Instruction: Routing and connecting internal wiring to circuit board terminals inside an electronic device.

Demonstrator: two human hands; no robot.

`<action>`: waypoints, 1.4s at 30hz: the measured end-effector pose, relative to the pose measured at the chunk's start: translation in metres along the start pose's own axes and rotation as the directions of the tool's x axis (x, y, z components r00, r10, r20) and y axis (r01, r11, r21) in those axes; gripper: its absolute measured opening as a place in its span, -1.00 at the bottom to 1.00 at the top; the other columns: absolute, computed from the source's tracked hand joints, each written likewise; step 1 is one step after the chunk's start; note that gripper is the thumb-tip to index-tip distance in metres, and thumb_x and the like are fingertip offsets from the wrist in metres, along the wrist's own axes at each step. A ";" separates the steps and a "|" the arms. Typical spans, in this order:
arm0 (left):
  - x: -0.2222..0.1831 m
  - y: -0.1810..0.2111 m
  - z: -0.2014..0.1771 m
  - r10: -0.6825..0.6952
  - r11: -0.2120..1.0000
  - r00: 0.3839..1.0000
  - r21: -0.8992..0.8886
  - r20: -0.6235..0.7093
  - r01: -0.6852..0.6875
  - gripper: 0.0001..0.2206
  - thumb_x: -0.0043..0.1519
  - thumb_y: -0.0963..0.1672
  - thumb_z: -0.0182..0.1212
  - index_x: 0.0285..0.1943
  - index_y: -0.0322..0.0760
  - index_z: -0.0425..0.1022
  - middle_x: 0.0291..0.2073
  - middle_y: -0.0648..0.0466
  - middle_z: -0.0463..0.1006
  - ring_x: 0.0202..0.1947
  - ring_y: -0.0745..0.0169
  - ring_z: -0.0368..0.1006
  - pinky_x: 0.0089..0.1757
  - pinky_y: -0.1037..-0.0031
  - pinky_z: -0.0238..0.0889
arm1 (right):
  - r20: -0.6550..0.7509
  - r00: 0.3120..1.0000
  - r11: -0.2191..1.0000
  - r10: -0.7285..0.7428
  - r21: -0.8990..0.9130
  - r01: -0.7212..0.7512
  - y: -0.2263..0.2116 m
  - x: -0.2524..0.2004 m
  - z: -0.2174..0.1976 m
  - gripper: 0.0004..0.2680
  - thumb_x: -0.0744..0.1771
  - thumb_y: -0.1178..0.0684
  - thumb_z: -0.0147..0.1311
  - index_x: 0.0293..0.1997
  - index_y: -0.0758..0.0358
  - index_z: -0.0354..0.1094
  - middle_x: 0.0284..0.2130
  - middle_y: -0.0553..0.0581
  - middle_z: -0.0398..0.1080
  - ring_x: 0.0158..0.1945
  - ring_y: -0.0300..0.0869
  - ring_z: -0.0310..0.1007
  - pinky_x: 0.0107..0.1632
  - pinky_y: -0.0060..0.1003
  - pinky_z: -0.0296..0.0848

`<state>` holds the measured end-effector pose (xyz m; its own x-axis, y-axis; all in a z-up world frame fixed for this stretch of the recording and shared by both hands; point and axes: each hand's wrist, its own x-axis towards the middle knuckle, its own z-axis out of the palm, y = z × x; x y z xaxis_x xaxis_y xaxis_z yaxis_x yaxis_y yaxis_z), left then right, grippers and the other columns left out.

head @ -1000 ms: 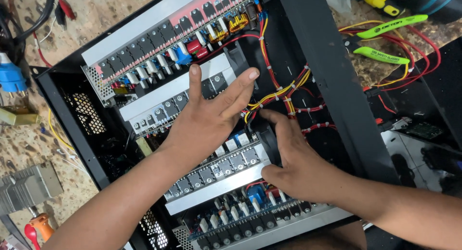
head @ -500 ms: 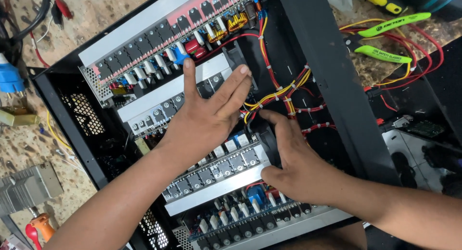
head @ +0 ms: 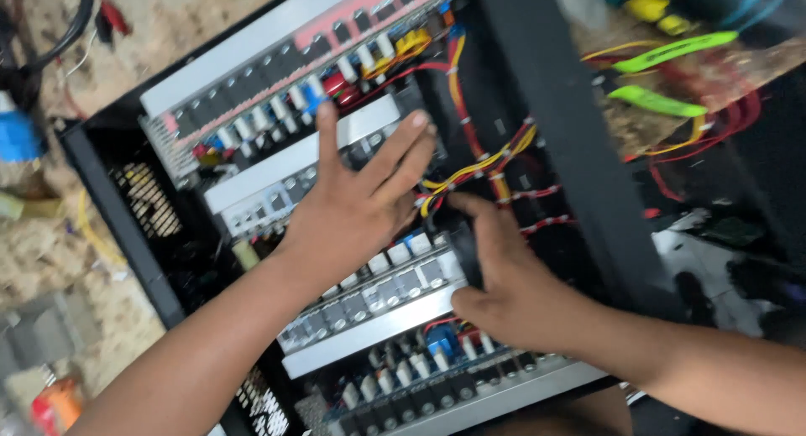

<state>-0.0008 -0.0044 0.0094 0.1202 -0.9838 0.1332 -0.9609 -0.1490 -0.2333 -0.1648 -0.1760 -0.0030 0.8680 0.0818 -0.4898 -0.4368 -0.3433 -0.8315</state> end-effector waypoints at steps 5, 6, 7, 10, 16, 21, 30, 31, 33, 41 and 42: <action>0.006 0.000 -0.002 0.004 0.999 0.999 -0.054 -0.034 -0.006 -0.81 0.30 -0.10 0.43 -0.39 -0.15 0.63 0.44 -0.05 0.32 0.55 -0.01 -0.14 0.19 -0.61 -0.01 | -0.107 0.991 0.996 -0.075 -0.055 0.070 0.000 -0.001 0.003 -0.28 0.15 0.03 0.02 0.51 0.34 -0.19 0.31 0.44 0.03 0.43 0.21 0.01 0.43 0.00 -0.05; 0.007 0.002 -0.002 0.016 0.999 0.998 -0.051 -0.056 -0.019 -0.81 0.30 -0.10 0.43 -0.39 -0.15 0.63 0.44 -0.05 0.32 0.55 -0.01 -0.14 0.19 -0.61 -0.01 | -0.130 0.989 0.996 -0.075 -0.064 0.067 -0.003 -0.005 0.000 -0.28 0.15 0.03 0.02 0.51 0.34 -0.19 0.31 0.44 0.03 0.43 0.21 0.01 0.43 0.00 -0.05; 0.007 0.003 -0.002 0.011 1.000 1.000 -0.008 -0.025 -0.012 -0.85 0.27 -0.05 0.41 -0.33 -0.09 0.66 0.42 -0.05 0.35 0.54 -0.02 -0.04 0.19 -0.60 -0.02 | -0.080 0.989 0.990 -0.122 -0.083 0.116 -0.006 -0.009 -0.003 -0.30 0.22 0.00 0.00 0.52 0.40 -0.27 0.39 0.48 -0.05 0.46 0.26 -0.08 0.42 0.06 -0.07; 0.006 0.003 0.000 0.003 0.999 1.000 0.040 0.022 -0.004 -0.84 0.22 0.03 0.36 -0.23 -0.01 0.71 0.43 -0.04 0.32 0.54 -0.05 0.00 0.22 -0.58 -0.10 | 0.029 0.993 0.991 -0.116 -0.071 0.117 -0.030 -0.025 -0.021 -0.32 0.32 -0.08 0.00 0.57 0.31 -0.39 0.52 0.37 -0.27 0.55 0.24 -0.36 0.42 0.16 -0.17; 0.007 0.002 0.000 0.007 1.000 0.996 0.015 0.086 -0.008 -0.83 0.15 0.07 0.34 -0.36 0.09 0.69 0.44 -0.07 0.29 0.53 -0.12 -0.01 0.21 -0.63 -0.12 | -0.170 0.862 0.858 -0.477 -0.302 0.415 -0.034 -0.064 -0.058 -0.64 0.40 -0.13 -0.02 0.32 0.21 0.21 0.32 0.26 0.23 0.37 0.13 0.19 0.32 0.08 0.13; 0.007 0.001 0.003 -0.002 0.999 0.996 -0.053 0.087 0.007 -0.85 0.14 0.02 0.38 -0.37 0.02 0.69 0.47 -0.09 0.20 0.54 -0.11 -0.12 0.22 -0.66 -0.17 | -0.494 0.668 0.755 -0.558 -0.636 0.160 0.005 -0.016 -0.148 -0.82 0.39 -0.06 0.07 -0.01 0.09 0.56 -0.12 0.06 0.56 0.01 -0.01 0.48 0.08 -0.11 0.38; 0.008 -0.001 0.003 0.015 0.991 0.983 -0.133 0.182 0.010 -0.91 0.13 -0.04 0.37 -0.27 0.01 0.71 0.48 -0.10 0.15 0.54 -0.13 -0.16 0.19 -0.70 -0.15 | -0.284 0.490 0.365 -0.825 -0.928 0.077 0.039 0.072 -0.188 -0.83 0.26 0.29 0.18 -0.23 0.11 0.66 0.03 0.35 0.38 0.16 0.31 0.26 -0.01 0.25 0.35; 0.007 -0.001 0.006 0.015 0.994 0.993 -0.110 0.116 -0.002 -0.89 0.16 -0.04 0.35 -0.23 -0.04 0.71 0.49 -0.07 0.13 0.55 -0.11 -0.19 0.20 -0.68 -0.13 | -0.300 0.480 0.345 -0.824 -0.939 0.004 0.039 0.075 -0.186 -0.89 0.28 0.23 0.26 -0.22 0.12 0.67 0.07 0.34 0.34 0.25 0.28 0.20 0.02 0.35 0.32; 0.009 -0.002 0.008 0.001 0.996 0.998 -0.090 0.061 0.004 -0.86 0.18 -0.04 0.34 -0.19 -0.09 0.70 0.50 -0.05 0.11 0.55 -0.09 -0.22 0.21 -0.66 -0.11 | -0.306 0.475 0.322 -0.825 -0.945 -0.051 0.042 0.086 -0.189 -0.94 0.30 0.18 0.35 -0.21 0.14 0.68 0.11 0.34 0.31 0.33 0.25 0.14 0.05 0.45 0.30; -0.002 0.001 0.012 -0.033 0.991 0.997 -0.135 -0.074 0.022 -0.79 0.36 -0.23 0.28 0.15 -0.33 0.65 0.51 -0.05 0.13 0.59 -0.01 -0.23 0.35 -0.51 -0.21 | -0.020 0.508 -0.017 -0.861 -0.997 -0.069 0.040 0.116 -0.203 -0.71 0.32 0.17 0.29 0.15 0.45 0.63 0.33 0.18 0.54 0.44 0.21 0.28 0.33 0.44 0.10; -0.002 0.000 0.008 -0.045 0.990 0.997 -0.137 -0.070 0.035 -0.79 0.36 -0.23 0.28 0.15 -0.33 0.65 0.51 -0.05 0.13 0.59 -0.01 -0.23 0.35 -0.51 -0.21 | -0.009 0.509 -0.023 -0.861 -0.998 -0.057 0.038 0.116 -0.206 -0.71 0.32 0.17 0.29 0.15 0.45 0.63 0.33 0.18 0.54 0.44 0.21 0.28 0.33 0.44 0.10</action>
<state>0.0014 -0.0033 0.0011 0.1457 -0.9667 0.2105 -0.9812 -0.1684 -0.0942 -0.0317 -0.3721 -0.0376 0.8199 0.3283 0.4690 0.1962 -0.9308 0.3085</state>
